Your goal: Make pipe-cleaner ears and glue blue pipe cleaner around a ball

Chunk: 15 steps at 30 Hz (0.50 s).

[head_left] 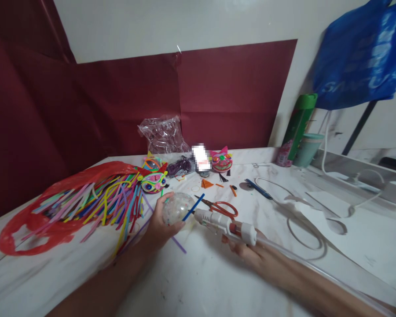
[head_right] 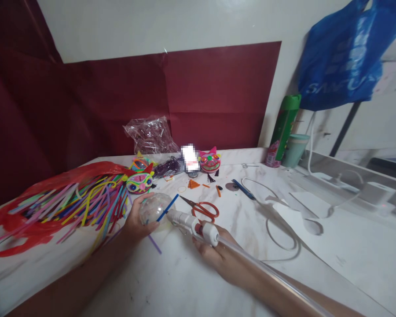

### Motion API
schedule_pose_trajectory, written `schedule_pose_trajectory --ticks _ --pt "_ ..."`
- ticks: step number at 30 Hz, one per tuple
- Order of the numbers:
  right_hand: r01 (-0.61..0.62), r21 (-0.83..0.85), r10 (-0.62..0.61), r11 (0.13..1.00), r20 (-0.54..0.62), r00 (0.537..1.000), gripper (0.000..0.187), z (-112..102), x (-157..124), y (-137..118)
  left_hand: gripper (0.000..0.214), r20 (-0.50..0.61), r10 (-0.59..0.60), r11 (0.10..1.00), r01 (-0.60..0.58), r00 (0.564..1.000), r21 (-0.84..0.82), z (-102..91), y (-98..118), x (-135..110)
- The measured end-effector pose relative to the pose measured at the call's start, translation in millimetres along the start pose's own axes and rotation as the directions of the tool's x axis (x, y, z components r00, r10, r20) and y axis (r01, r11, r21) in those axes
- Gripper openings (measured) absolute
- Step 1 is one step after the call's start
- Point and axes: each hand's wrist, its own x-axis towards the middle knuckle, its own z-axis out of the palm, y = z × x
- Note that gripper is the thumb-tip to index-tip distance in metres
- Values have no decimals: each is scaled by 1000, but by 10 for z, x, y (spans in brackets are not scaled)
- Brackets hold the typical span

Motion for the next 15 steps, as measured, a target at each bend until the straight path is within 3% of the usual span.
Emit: schedule_pose_trajectory --ticks 15 --pt "7 -13 -7 1000 -4 1000 29 -22 3 -33 74 0 -18 1000 18 1000 -14 1 -1 -9"
